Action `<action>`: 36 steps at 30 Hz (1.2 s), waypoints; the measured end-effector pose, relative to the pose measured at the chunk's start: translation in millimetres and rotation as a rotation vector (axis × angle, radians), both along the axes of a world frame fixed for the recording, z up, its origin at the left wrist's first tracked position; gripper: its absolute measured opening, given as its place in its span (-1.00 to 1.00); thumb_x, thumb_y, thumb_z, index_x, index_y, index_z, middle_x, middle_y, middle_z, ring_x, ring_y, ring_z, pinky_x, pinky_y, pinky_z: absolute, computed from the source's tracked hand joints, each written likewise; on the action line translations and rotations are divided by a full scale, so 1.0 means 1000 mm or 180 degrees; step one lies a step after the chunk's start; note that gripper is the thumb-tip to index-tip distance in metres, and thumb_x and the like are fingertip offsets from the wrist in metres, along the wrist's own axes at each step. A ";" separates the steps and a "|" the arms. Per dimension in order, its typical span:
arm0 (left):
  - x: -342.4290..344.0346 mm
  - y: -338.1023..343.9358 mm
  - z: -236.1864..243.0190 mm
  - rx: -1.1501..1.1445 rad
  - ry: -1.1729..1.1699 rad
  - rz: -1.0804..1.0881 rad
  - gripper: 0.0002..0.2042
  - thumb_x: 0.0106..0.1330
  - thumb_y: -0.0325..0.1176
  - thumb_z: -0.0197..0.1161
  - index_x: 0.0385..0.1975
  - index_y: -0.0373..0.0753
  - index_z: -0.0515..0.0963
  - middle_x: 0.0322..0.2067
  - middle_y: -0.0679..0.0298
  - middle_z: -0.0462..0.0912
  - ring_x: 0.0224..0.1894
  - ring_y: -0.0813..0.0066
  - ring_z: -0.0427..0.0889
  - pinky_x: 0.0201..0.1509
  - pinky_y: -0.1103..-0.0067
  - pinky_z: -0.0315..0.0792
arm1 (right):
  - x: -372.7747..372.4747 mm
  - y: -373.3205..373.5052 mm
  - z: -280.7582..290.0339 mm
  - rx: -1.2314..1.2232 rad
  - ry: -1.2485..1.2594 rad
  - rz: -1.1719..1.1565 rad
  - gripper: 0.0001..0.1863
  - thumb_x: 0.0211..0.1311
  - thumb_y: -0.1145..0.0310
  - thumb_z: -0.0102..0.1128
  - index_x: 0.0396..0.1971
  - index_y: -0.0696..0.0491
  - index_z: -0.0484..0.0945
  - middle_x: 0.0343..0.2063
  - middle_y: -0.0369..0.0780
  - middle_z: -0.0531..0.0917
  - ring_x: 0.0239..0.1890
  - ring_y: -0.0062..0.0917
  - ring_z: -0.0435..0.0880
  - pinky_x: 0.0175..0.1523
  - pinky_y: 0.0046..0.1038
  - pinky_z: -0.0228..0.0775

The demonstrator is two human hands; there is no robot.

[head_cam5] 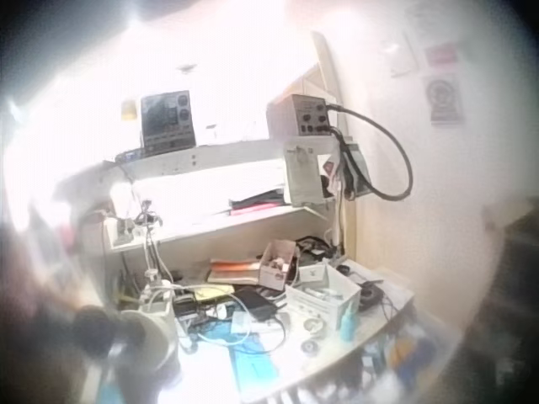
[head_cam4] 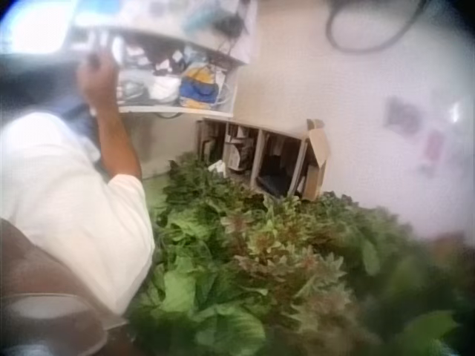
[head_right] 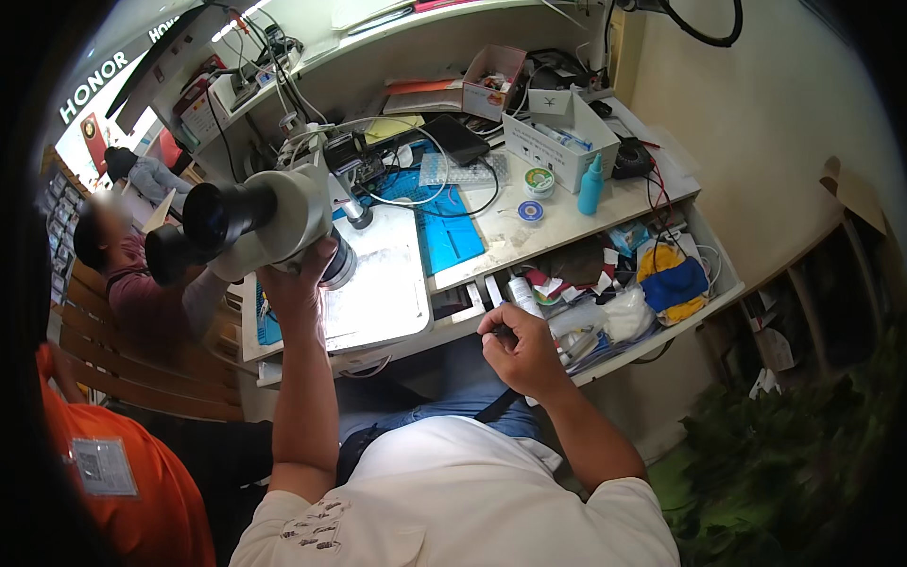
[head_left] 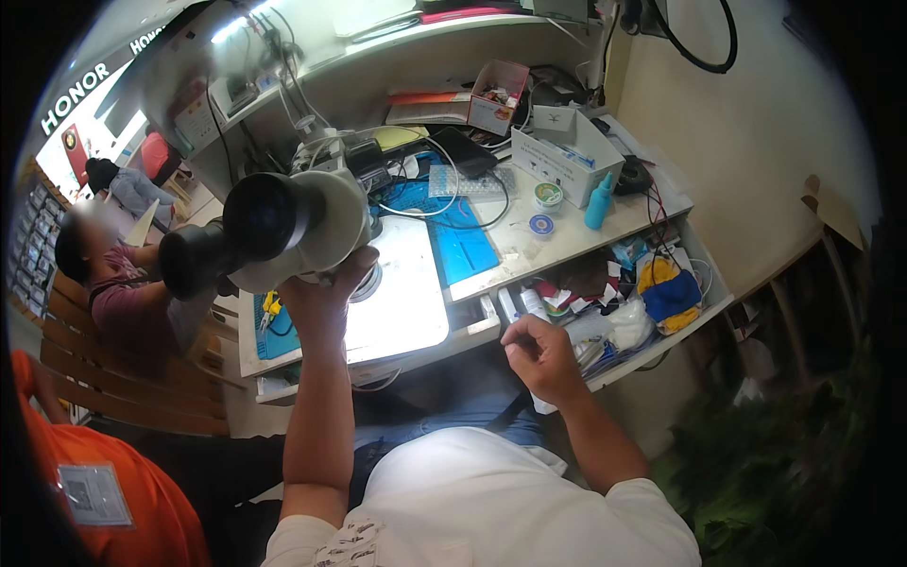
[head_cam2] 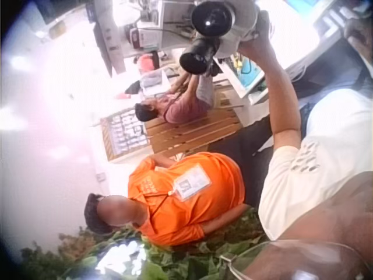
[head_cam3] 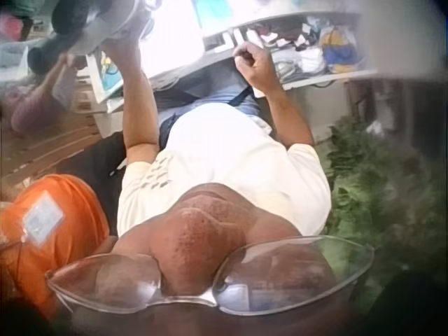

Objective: The person uses a soldering iron and a heat gun to repair a circuit board from a disassembled smartphone on a workbench. They handle the board and components with tweezers and their hands, then place the board back into the smartphone frame.

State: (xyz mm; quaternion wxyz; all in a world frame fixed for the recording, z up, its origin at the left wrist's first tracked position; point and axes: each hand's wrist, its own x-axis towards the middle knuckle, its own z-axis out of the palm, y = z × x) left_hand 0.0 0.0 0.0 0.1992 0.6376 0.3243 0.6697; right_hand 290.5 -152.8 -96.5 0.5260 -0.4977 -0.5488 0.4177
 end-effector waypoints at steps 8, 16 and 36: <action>0.006 0.003 0.039 -0.0156 -0.1130 -0.0511 -0.20 0.12 -0.44 0.78 0.39 -0.44 0.52 0.12 0.00 0.75 0.07 0.14 0.83 0.34 0.22 0.71 | 0.017 0.002 0.033 0.0414 -0.0754 -0.0263 -0.88 0.29 0.51 0.41 -0.19 0.14 0.70 -0.45 -0.32 0.65 -0.49 -0.68 0.50 -0.36 -0.51 0.33; -0.048 -0.015 0.118 -0.0152 -0.0755 -0.1497 -0.32 0.49 -0.14 0.35 0.42 -0.59 0.47 0.10 -0.23 0.74 0.08 -0.03 0.80 0.18 0.21 0.73 | 0.013 0.130 0.074 0.0864 -0.1326 -0.0417 -0.45 0.42 0.22 0.52 0.28 0.20 0.66 -0.31 -0.10 0.78 -0.31 -0.26 0.80 -0.10 -0.28 0.64; -0.106 -0.078 0.197 -0.0214 -0.0172 -0.2120 -0.27 0.58 0.11 0.12 0.44 -0.50 0.47 0.16 -0.20 0.64 0.07 0.06 0.63 0.14 0.23 0.53 | -0.079 0.239 0.011 0.0477 0.0896 0.2076 -0.73 0.54 0.35 0.30 0.01 0.14 0.87 -0.11 -0.19 0.85 -0.31 -0.56 0.66 -0.22 -0.41 0.53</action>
